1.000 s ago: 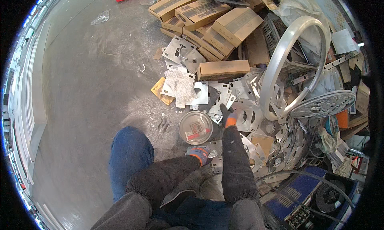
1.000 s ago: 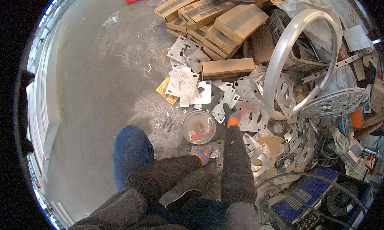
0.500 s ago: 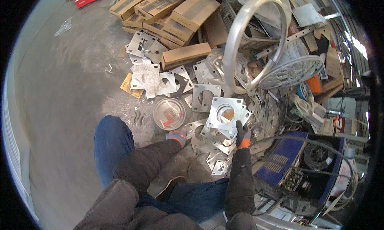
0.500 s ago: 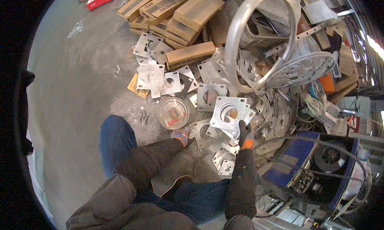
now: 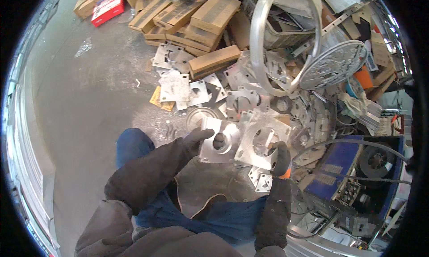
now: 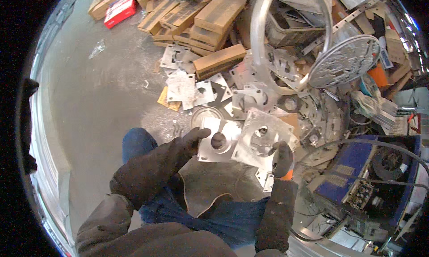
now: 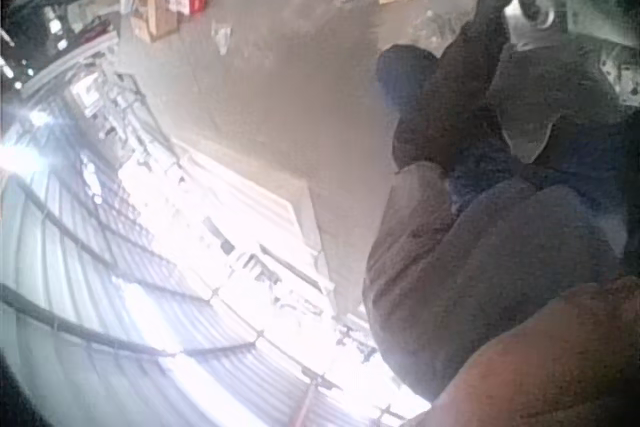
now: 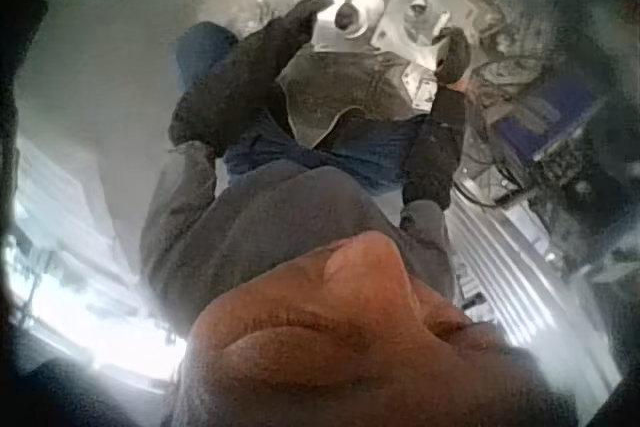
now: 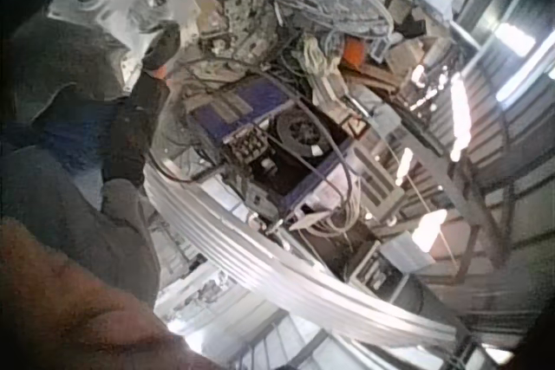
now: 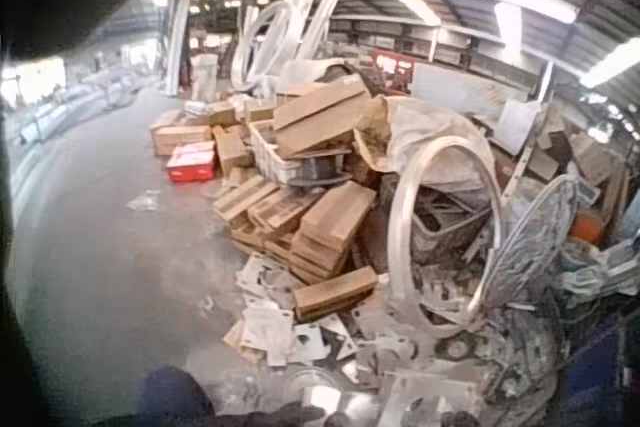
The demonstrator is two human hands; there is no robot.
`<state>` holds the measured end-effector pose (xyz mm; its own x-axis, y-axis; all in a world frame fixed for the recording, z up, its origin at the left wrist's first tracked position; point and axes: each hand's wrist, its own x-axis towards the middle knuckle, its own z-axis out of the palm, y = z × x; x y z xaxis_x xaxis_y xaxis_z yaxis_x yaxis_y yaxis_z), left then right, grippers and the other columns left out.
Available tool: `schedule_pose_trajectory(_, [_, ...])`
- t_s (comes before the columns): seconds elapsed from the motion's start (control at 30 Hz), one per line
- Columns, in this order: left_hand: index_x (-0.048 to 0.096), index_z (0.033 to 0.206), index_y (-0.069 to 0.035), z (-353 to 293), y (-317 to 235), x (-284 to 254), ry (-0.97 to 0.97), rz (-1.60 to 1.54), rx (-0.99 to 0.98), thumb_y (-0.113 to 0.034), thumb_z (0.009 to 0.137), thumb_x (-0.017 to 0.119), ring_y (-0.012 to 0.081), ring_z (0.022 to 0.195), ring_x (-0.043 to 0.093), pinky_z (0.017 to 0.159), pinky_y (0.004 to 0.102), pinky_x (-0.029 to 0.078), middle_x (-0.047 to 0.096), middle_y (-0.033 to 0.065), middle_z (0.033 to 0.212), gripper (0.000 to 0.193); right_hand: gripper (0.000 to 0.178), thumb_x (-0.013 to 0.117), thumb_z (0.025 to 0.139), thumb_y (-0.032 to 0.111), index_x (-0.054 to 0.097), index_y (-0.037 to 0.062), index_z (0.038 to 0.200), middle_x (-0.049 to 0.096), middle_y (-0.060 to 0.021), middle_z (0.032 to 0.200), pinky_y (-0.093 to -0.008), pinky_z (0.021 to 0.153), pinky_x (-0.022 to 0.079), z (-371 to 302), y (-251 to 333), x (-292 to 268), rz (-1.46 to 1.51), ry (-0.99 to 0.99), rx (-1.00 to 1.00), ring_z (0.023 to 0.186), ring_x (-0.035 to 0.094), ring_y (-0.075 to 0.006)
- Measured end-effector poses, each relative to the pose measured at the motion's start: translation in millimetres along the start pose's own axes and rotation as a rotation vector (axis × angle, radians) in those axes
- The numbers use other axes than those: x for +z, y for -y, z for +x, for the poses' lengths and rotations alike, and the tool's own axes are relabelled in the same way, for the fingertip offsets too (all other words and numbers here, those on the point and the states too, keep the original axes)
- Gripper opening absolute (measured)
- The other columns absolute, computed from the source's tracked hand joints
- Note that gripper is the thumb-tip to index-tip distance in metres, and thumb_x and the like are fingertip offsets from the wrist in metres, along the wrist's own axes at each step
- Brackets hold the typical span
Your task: The person walks through a workshop and then sits on the floor to sort through a pile of metal parts. They pick up individual pieces, inspect them, and place them back down or aside.
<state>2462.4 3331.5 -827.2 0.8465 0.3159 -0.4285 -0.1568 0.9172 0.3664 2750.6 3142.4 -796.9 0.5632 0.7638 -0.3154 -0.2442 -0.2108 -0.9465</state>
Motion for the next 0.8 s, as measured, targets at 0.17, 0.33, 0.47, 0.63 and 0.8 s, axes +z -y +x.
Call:
schedule_pose_trajectory(0.17, [0.045, 0.131, 0.007, 7.3, 0.8, 7.7, 0.122, 0.006, 0.088, -0.025, 0.091, 0.058, 0.0299, 0.105, 0.064, 0.093, 0.0446, 0.051, 0.062, 0.0182, 0.117, 0.053, 0.035, 0.049, 0.097, 0.034, 0.061, 0.0030, 0.088, 0.056, -0.0029, 0.079, -0.0263, 0.065, 0.039, -2.3, -16.7, 33.7, -0.078, 0.098, -0.023, 0.072, 0.049, -0.0119])
schedule_pose_trajectory(0.33, [0.049, 0.127, 0.002, 12.4, 3.5, 14.4, 0.096, -0.042, 0.052, -0.023, 0.090, 0.063, 0.0256, 0.097, 0.065, 0.089, 0.0401, 0.053, 0.064, 0.0139, 0.110, 0.047, 0.032, 0.054, 0.095, 0.034, 0.064, 0.0046, 0.087, 0.053, 0.0037, 0.073, -0.0251, 0.061, 0.036, -0.9, -9.7, 25.0, -0.154, 0.033, 0.084, 0.067, 0.044, -0.0072])
schedule_pose_trajectory(0.47, [0.055, 0.116, 0.003, 30.6, 24.9, -0.8, -0.111, 0.334, 0.114, -0.019, 0.087, 0.068, 0.0222, 0.081, 0.066, 0.074, 0.0352, 0.055, 0.066, 0.0140, 0.095, 0.038, 0.030, 0.051, 0.096, 0.028, 0.065, 0.0043, 0.084, 0.062, 0.0003, 0.076, -0.0268, 0.072, 0.043, 2.7, -26.9, -7.9, -0.362, -0.015, -0.084, 0.077, 0.056, -0.0133])
schedule_pose_trajectory(0.63, [0.060, 0.112, -0.001, 51.9, 82.7, -50.0, -0.274, 1.296, 0.097, -0.042, 0.073, 0.072, 0.0249, 0.085, 0.067, 0.074, 0.0383, 0.052, 0.067, 0.0172, 0.098, 0.058, 0.044, 0.060, 0.090, 0.045, 0.060, 0.0058, 0.111, 0.061, -0.0048, 0.092, -0.0385, 0.053, 0.044, 52.5, -10.2, -64.0, -0.232, -0.752, 0.172, 0.070, 0.056, -0.0198])
schedule_pose_trajectory(0.8, [0.064, 0.108, -0.007, 53.6, 122.2, -75.9, -0.238, 1.965, -0.231, -0.045, 0.081, 0.063, 0.0229, 0.091, 0.065, 0.081, 0.0398, 0.049, 0.069, 0.0111, 0.087, 0.047, 0.053, 0.056, 0.095, 0.035, 0.047, -0.0028, 0.130, 0.060, -0.0148, 0.118, -0.0380, 0.084, 0.051, 177.8, 67.9, -73.6, -0.209, -0.317, -0.376, 0.101, 0.061, -0.0279])
